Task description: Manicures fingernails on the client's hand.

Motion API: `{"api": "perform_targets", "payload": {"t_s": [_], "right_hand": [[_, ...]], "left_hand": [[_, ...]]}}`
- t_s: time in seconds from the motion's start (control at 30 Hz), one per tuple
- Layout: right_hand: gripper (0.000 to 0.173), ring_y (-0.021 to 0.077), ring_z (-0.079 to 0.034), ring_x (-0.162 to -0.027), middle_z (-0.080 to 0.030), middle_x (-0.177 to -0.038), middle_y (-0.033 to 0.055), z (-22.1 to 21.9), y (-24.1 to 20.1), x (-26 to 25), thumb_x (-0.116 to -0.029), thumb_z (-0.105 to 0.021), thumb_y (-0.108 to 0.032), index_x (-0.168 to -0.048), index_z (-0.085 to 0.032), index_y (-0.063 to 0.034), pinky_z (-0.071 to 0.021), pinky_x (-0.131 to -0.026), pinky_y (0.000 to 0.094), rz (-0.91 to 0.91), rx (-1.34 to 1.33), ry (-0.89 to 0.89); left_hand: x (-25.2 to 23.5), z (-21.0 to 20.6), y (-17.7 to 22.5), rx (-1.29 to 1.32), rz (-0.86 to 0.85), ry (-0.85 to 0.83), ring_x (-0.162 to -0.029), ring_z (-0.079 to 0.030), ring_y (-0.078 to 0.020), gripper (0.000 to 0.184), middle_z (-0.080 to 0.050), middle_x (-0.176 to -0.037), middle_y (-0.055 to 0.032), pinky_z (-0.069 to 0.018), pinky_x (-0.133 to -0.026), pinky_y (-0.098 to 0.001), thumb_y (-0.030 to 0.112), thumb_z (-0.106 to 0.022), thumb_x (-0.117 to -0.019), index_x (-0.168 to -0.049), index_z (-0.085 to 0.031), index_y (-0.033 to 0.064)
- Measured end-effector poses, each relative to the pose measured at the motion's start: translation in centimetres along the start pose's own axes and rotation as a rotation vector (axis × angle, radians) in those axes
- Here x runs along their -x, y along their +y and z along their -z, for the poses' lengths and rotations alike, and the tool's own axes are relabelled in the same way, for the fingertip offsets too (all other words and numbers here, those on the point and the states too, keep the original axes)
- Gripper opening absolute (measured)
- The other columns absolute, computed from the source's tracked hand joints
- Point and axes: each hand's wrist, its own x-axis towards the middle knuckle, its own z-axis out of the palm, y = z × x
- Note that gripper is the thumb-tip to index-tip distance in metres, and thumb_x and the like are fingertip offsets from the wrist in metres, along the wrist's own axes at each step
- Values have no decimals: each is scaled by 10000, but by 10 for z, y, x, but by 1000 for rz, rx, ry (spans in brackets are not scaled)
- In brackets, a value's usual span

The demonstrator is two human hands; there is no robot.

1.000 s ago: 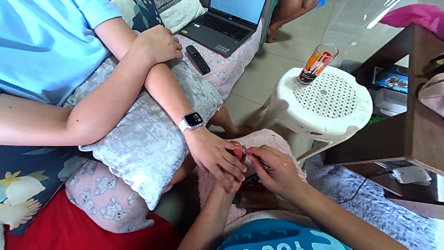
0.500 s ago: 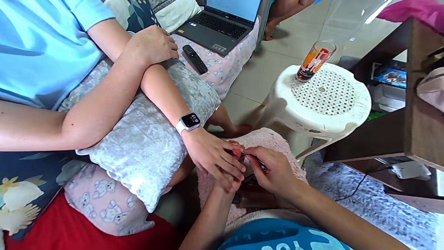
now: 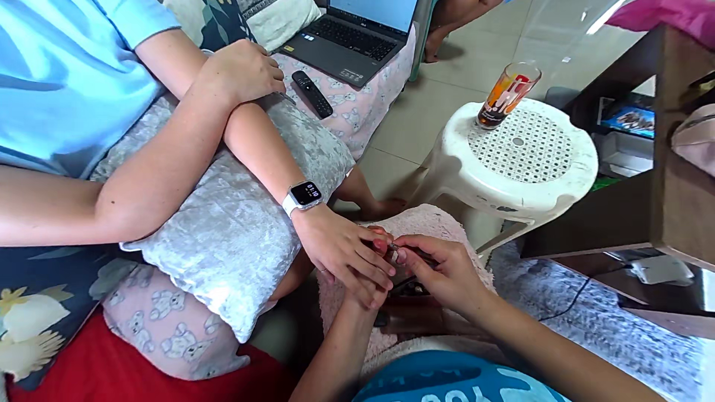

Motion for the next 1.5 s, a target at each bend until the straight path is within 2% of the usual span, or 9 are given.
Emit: {"api": "perform_targets", "payload": {"t_s": [0.07, 0.4, 0.53, 0.63, 0.77, 0.83, 0.93, 1.13, 1.5], "right_hand": [[221, 23, -684, -712, -742, -890, 6, 1, -5, -1, -1029, -588, -148, -1121, -730, -5, -596, -663, 175, -73, -65, -13], [194, 32, -674, -668, -752, -863, 0, 5, -10, -4, -1022, -593, -114, -1109, -730, -8, -552, -580, 164, -232, -253, -54], [188, 42, -679, -662, -749, -843, 3, 4, -10, -5, -1023, -595, -105, -1108, -729, -4, -561, -580, 173, -252, -290, -46], [189, 42, -670, -650, -741, -830, 2, 1, -9, -5, -1024, -587, -95, -1101, -727, 5, -554, -572, 173, -256, -307, -28], [184, 41, -666, -640, -734, -824, 4, -3, -8, -3, -1026, -586, -93, -1105, -713, 14, -559, -568, 175, -242, -317, 6], [179, 44, -658, -636, -724, -815, 4, -5, -7, -3, -1026, -590, -96, -1099, -710, 14, -561, -574, 181, -238, -326, 11], [175, 46, -650, -632, -709, -807, 0, -6, -5, -3, -1025, -593, -97, -1097, -708, 12, -565, -578, 185, -238, -338, 14], [192, 32, -625, -614, -688, -805, -8, -5, -3, -2, -1037, -567, -105, -1117, -697, 11, -548, -558, 177, -216, -336, -12], [199, 40, -655, -624, -719, -818, 6, -3, -6, -1, -1042, -565, -106, -1125, -698, 16, -550, -545, 172, -213, -346, -14]], "left_hand": [[2, 7, -1, -49, -14, -45, -975, -722, -134, 236, -744, -1052, -47, -592, -843, -263, 234, -757, -898, -1087, -752, 92], [0, 6, -2, -95, -31, -4, -936, -730, -135, 246, -756, -995, -44, -595, -822, -269, 267, -800, -858, -1034, -763, 99], [-1, -13, -2, -117, -72, 36, -927, -722, -166, 121, -736, -971, -85, -599, -795, -291, 153, -675, -948, -987, -726, 50], [-3, -13, -2, -131, -98, 27, -909, -727, -163, 110, -741, -952, -94, -597, -793, -284, 107, -683, -937, -972, -735, 17], [-2, 0, 3, -102, -10, -22, -896, -741, -150, 220, -753, -967, -69, -610, -741, -257, 181, -822, -819, -989, -751, 60], [-2, 8, 3, -50, 35, -59, -900, -747, -181, 228, -744, -1000, -102, -626, -717, -282, 139, -811, -838, -1023, -733, 31], [1, 6, 0, -132, -19, 54, -890, -731, -139, 205, -744, -977, -63, -606, -767, -258, 161, -812, -843, -1009, -745, 62], [0, 12, 0, -143, -46, -7, -933, -732, -144, 218, -750, -1016, -69, -604, -795, -261, 181, -799, -861, -1038, -749, 64], [0, 9, -1, -140, -31, 12, -913, -735, -144, 224, -750, -1003, -70, -608, -759, -259, 185, -811, -850, -1030, -749, 67]]}}
